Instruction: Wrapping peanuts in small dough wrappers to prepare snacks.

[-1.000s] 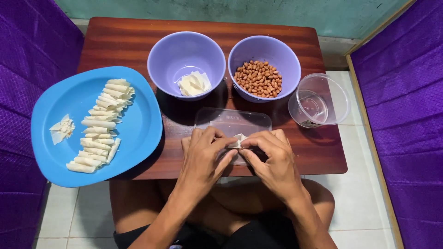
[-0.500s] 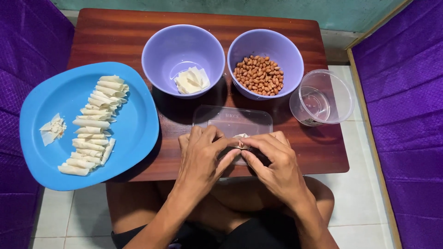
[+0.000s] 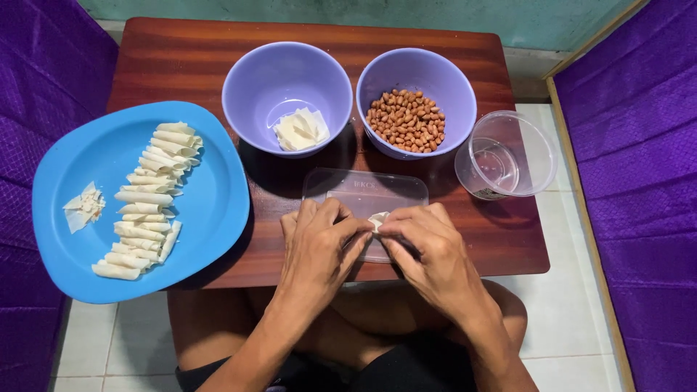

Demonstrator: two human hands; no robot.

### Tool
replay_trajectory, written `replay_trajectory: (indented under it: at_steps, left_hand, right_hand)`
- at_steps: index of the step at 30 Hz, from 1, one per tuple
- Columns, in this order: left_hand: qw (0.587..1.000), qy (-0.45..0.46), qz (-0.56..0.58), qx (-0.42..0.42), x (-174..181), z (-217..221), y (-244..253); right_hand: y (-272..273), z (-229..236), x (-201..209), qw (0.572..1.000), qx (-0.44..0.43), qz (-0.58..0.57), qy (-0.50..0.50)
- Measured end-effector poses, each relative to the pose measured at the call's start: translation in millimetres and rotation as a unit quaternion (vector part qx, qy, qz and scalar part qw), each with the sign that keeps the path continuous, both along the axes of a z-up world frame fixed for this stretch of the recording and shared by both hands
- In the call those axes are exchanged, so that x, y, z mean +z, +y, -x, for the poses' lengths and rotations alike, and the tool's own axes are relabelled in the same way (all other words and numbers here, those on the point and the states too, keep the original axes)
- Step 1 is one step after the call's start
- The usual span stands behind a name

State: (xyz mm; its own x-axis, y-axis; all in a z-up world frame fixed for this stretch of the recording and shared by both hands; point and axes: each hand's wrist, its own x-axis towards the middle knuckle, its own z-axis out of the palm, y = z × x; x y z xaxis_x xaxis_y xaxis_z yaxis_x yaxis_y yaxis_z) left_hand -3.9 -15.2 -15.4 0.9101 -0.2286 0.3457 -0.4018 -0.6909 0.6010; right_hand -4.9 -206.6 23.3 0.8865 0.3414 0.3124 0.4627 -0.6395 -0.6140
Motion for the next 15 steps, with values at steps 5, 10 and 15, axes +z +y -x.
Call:
replay_trajectory:
  at_steps: [5,10,15]
  left_hand:
    - [1.0,0.005,0.0,0.002,2,0,-4]
    - [1.0,0.016,-0.003,-0.001,6,0,-5]
    - [1.0,0.013,-0.001,-0.022,3,-4,-7]
  right_hand:
    - [-1,1,-2,1.0,0.003,-0.027,0.001]
    - [-2,2,-3,0.999,-0.006,-0.041,0.001]
    - [-4,2,-6,0.999,-0.016,-0.045,-0.012]
